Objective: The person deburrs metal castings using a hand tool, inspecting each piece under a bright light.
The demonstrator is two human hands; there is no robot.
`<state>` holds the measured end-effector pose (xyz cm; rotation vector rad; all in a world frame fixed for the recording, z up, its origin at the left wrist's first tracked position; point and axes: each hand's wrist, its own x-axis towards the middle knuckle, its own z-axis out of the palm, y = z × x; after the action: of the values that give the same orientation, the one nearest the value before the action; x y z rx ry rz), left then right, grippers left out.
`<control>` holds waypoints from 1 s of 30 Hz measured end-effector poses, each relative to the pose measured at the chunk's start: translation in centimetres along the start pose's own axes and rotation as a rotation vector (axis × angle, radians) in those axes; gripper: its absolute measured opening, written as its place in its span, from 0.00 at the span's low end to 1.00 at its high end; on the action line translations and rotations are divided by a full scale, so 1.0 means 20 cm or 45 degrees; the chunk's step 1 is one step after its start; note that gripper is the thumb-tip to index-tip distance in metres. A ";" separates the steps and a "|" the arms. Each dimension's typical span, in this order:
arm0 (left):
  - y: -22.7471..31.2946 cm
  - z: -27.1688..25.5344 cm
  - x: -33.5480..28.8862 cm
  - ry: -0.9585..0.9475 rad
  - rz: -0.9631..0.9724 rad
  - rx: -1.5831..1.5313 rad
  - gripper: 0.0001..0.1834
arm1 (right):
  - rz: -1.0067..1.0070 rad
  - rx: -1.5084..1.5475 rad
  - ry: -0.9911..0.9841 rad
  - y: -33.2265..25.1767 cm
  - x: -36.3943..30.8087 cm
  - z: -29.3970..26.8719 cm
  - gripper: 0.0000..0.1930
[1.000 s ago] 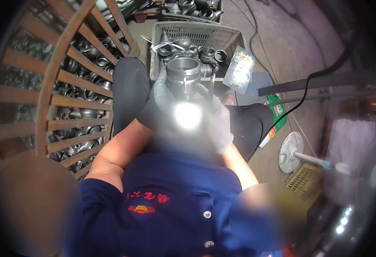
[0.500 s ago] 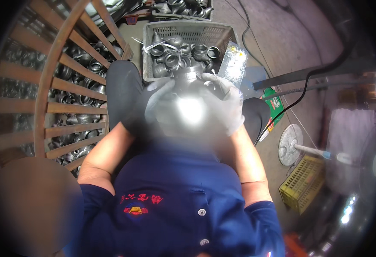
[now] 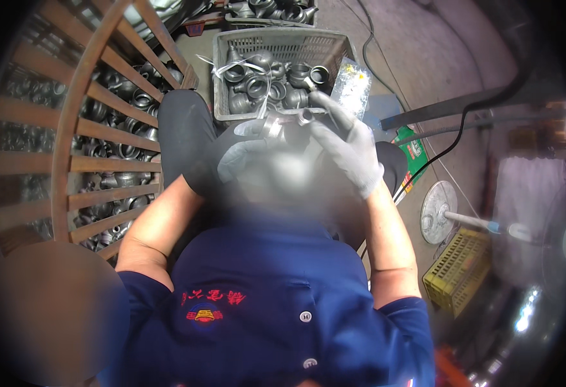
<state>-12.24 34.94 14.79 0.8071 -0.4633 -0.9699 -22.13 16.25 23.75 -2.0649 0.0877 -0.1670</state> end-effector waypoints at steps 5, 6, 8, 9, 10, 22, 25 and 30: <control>-0.04 0.02 0.04 -0.117 0.125 -0.400 0.18 | -0.146 0.050 0.243 0.02 -0.14 0.02 0.21; -0.05 0.02 0.05 -0.248 0.200 -0.619 0.19 | -0.137 -0.065 0.226 0.02 -0.16 0.03 0.20; -0.05 0.01 0.06 -0.294 0.251 -0.720 0.21 | -0.113 -0.040 0.192 0.02 -0.19 0.06 0.20; -0.05 0.01 0.07 -0.294 0.253 -0.718 0.21 | -0.062 -0.019 0.199 0.02 -0.19 0.07 0.21; -0.05 0.01 0.06 -0.231 0.267 -0.683 0.22 | -0.066 -0.057 0.209 0.02 -0.19 0.08 0.23; -0.05 0.04 0.01 -0.083 0.339 -0.471 0.24 | -0.264 -0.399 0.150 0.03 -0.19 0.11 0.33; -0.06 0.04 0.01 -0.059 0.315 -0.472 0.24 | -0.355 -0.388 0.180 0.05 -0.17 0.13 0.33; -0.10 0.03 0.00 -0.026 0.312 -0.542 0.23 | -0.417 -0.440 0.209 0.07 -0.16 0.14 0.33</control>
<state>-13.75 34.05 13.60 0.3472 -0.3457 -0.8096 -24.81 18.41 20.97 -2.3968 -0.1318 -0.5566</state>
